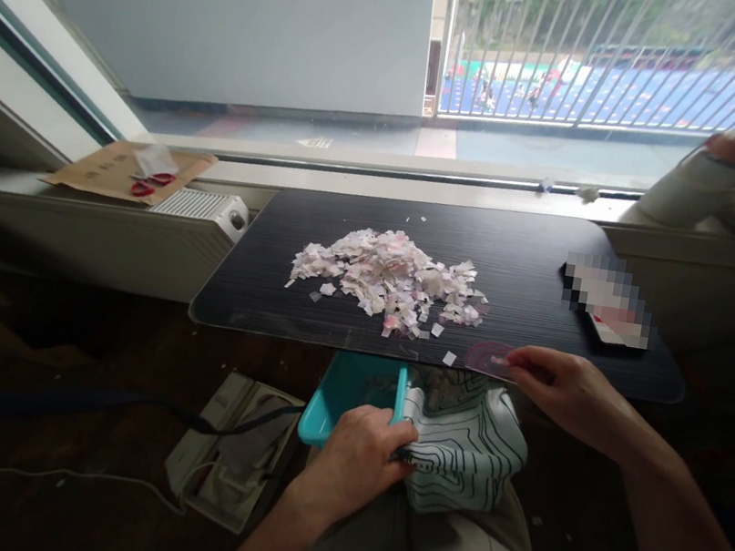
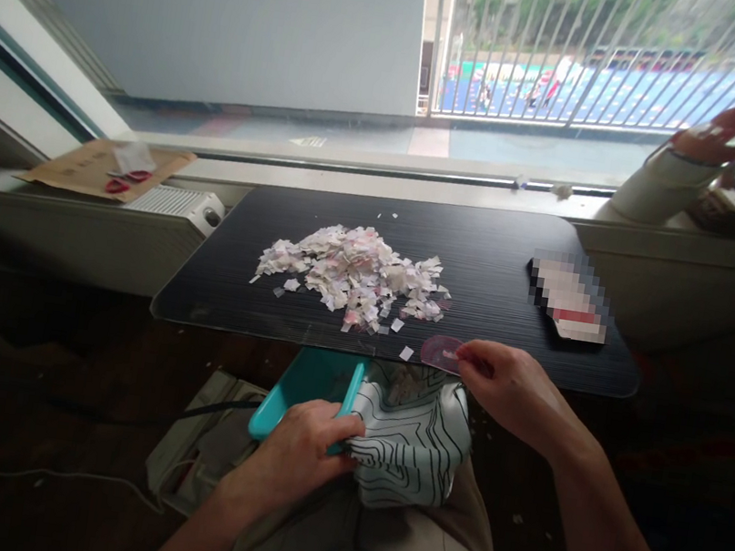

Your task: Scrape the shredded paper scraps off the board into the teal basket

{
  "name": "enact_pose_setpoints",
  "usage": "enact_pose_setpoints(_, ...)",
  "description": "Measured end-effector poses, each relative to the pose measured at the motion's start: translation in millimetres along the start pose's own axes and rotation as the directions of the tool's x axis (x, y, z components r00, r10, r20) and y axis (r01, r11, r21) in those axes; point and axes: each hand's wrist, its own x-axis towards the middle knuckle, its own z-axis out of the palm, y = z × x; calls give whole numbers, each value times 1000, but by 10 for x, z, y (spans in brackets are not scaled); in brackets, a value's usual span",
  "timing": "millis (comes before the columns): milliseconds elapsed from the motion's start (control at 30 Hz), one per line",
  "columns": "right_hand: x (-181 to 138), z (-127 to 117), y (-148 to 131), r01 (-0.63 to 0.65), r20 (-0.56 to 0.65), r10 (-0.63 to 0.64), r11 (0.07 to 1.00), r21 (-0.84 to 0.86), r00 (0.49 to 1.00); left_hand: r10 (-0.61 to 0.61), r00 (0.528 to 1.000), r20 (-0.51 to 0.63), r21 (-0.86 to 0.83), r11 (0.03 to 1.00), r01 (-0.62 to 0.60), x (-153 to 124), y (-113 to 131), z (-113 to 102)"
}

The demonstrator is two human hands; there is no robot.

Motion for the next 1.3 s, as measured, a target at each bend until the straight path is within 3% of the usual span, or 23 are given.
enact_pose_setpoints(67,14,18,-41,9,32,-9,1000,22,999,3,1000,6,6,1000,-3,5,10,-8)
enact_pose_setpoints(233,92,85,-131,41,-50,-39,999,31,998,3,1000,10,12,1000,-3,-7,24,-22)
enact_pose_setpoints(367,105,77,-140,53,76,-54,998,19,996,7,1000,-6,6,1000,-7,-28,12,-2)
enact_pose_setpoints(533,282,168,-142,14,-121,-6,998,59,993,15,1000,-5,18,1000,-15,-27,0,24)
enact_pose_setpoints(767,584,322,-166,38,-172,-31,999,39,985,17,1000,0,16,1000,-17,-27,20,12)
enact_pose_setpoints(967,454,247,-122,36,-105,-32,999,33,994,27,1000,4,9,1000,-27,-12,29,-16)
enact_pose_setpoints(1133,370,196,-109,18,-134,-11,999,49,991,44,999,14,4,999,-44,17,30,-19)
enact_pose_setpoints(1300,339,147,-108,21,-55,-21,1000,12,998,41,999,0,3,999,-41,14,27,-15)
